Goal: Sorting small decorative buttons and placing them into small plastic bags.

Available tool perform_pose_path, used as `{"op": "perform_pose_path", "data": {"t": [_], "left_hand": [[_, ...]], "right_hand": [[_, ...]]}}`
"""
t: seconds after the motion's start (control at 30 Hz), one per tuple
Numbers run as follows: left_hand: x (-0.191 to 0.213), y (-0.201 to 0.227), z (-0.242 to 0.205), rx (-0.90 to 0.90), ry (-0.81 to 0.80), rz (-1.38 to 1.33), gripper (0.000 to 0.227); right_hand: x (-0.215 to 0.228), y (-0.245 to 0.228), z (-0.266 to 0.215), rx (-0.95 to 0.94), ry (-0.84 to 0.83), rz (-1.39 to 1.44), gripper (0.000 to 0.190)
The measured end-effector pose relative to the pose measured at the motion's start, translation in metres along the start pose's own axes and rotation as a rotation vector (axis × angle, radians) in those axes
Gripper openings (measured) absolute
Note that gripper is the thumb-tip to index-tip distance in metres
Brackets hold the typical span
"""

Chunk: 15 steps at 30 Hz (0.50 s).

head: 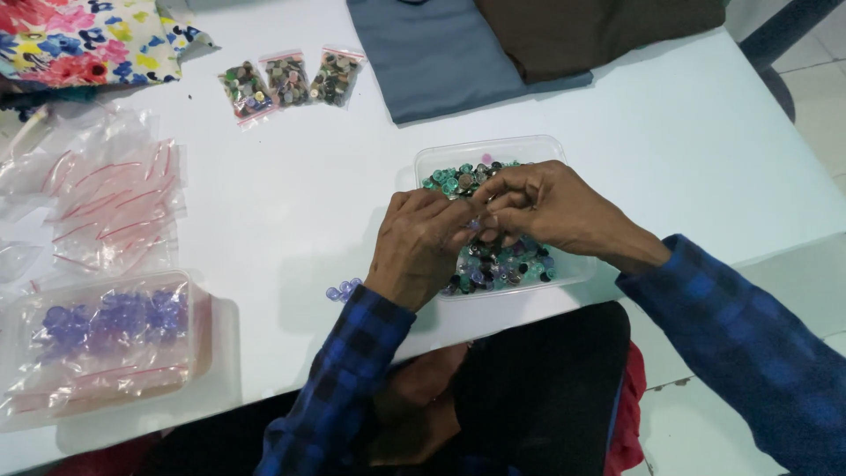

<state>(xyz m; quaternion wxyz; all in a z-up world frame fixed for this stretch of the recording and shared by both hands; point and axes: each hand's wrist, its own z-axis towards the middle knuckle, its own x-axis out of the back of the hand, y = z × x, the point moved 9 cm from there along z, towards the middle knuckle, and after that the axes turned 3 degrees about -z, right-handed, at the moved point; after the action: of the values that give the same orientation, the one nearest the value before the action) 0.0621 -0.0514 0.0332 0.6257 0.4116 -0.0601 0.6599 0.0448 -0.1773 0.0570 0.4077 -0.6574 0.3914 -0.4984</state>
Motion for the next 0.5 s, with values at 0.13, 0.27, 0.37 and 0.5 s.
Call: {"op": "perform_pose_path", "data": {"t": [0.13, 0.27, 0.37, 0.5], "left_hand": [[0.005, 0.006, 0.002, -0.012, 0.014, -0.021, 0.014], [0.008, 0.010, 0.003, 0.003, 0.016, -0.039, 0.007], [0.000, 0.004, 0.000, -0.018, 0.024, -0.017, 0.009], [0.009, 0.022, 0.006, -0.074, 0.024, 0.056, 0.007]], "right_hand": [[-0.003, -0.006, -0.002, 0.019, -0.029, -0.056, 0.032], [-0.003, -0.004, -0.005, 0.004, -0.021, -0.004, 0.034], [-0.002, -0.004, -0.006, -0.024, -0.009, 0.016, 0.035], [0.001, 0.004, -0.003, -0.031, 0.000, -0.014, 0.035]]}}
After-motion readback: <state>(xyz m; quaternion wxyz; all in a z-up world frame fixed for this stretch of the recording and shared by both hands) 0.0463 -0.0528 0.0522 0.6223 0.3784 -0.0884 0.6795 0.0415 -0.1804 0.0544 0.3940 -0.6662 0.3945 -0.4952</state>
